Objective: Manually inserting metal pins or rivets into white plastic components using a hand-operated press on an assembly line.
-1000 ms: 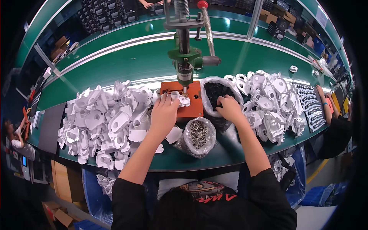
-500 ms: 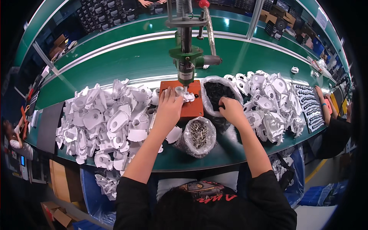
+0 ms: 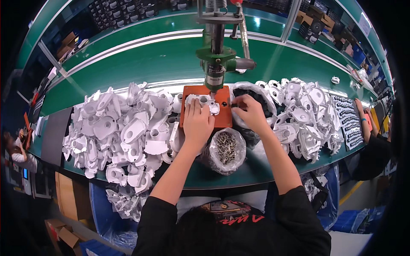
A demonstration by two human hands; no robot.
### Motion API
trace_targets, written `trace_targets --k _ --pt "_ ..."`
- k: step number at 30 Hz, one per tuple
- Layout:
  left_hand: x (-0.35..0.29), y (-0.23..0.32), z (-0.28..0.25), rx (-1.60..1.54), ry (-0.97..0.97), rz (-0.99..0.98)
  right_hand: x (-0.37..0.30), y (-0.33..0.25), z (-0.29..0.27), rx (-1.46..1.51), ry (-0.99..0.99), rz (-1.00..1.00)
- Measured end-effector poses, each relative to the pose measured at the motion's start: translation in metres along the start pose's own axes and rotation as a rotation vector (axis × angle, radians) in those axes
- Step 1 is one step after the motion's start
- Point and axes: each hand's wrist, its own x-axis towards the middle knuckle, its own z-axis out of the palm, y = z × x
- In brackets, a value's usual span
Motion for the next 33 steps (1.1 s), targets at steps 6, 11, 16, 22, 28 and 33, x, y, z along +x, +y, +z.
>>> trace_targets --k 6,11,16,22,28,33 --pt "-0.003 -0.002 0.006 0.017 0.085 -0.002 0.033 -0.001 0.039 0.096 -0.046 0.124" --pt "-0.003 -0.002 0.005 0.011 0.1 0.006 0.05 0.021 0.061 0.469 -0.009 0.124" --pt "-0.002 0.0 0.004 0.003 0.118 -0.01 0.049 0.024 0.069 0.383 0.002 0.137" --pt "-0.003 -0.003 0.005 0.001 0.108 -0.004 0.046 0.022 0.068 0.053 0.046 -0.026" --pt "-0.003 -0.002 0.005 0.012 0.12 -0.004 0.042 0.017 0.065 -0.21 0.099 -0.201" --pt "-0.002 0.001 0.007 -0.001 0.112 0.001 0.027 0.007 0.04 0.121 0.138 0.051"
